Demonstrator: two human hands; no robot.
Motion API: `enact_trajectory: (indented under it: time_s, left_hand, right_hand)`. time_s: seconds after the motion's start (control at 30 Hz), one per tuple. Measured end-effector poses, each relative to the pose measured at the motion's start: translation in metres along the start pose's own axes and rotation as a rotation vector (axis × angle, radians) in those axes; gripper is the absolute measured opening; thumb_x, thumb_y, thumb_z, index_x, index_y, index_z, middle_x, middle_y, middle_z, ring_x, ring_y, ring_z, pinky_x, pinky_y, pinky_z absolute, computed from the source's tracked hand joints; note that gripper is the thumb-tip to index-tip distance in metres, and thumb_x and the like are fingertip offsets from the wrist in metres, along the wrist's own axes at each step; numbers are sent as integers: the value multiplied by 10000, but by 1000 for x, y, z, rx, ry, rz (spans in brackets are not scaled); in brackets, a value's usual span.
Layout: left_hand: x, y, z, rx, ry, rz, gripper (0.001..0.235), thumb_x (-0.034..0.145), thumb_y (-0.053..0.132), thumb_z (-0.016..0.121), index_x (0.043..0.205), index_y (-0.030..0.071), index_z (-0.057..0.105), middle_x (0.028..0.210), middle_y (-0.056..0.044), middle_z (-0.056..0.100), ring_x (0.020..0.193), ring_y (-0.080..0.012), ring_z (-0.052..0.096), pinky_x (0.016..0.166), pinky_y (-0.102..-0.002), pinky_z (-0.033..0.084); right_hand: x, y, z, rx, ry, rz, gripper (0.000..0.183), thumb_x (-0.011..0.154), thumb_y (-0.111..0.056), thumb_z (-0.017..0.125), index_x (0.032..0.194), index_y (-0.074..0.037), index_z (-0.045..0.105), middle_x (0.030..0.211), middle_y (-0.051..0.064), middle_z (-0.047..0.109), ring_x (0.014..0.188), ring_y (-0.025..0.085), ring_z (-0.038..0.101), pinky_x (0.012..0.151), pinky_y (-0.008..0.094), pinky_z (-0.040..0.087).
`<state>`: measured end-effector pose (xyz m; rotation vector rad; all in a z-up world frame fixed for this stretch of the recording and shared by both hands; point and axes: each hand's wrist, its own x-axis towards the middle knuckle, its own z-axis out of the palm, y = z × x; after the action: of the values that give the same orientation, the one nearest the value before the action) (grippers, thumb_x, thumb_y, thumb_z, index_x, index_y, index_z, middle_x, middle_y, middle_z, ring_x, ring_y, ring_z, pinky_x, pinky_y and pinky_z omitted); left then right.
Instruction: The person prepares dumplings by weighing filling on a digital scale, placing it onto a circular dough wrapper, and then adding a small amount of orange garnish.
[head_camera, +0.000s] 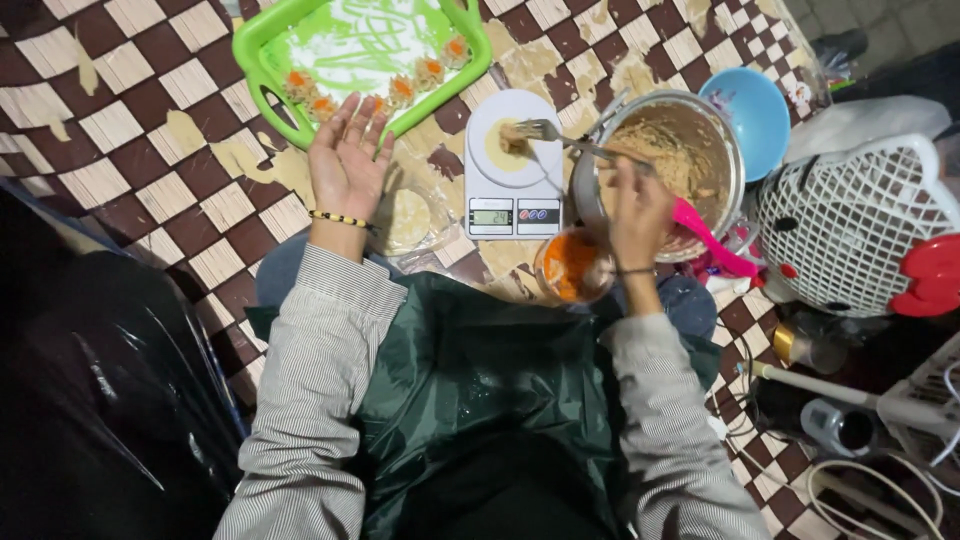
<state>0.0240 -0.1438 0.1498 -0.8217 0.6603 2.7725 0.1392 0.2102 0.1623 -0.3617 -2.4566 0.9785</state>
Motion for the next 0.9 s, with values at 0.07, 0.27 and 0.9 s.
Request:
enact_trajectory:
  time_s: [0.07,0.27,0.9]
  left_hand:
    - [11,-2,-10,-13,-23,-11,384,989,244,480,1293,75,641,1245,-107,690,1076,-242,651,973,-391,511]
    - [13,-2,-7,-30,-14,-33,380,974,238,501,1287,76,641,1266,-107,680,1079,-240,639,993,-389,491]
    - [13,-2,-8,-7,-5,-31,368,953,252,544,1256,82,666,1259,-98,693,1087,-238,647,1000,-395,492]
  right_hand:
    - [15,-21,16,102,-76,-128,348,1104,-333,520,986,-80,727,880,54,696,826,197,644,731,355,465]
    - [28,-9,33,86,-145,-245,289,1117,-223,499,1172,-53,727,1030,105,738,911,232,670,783,351,509]
    - [21,-8,-7,7,-22,-287,209,1148,-164,511,1257,-95,676,1063,92,731,809,161,644,688,298,529]
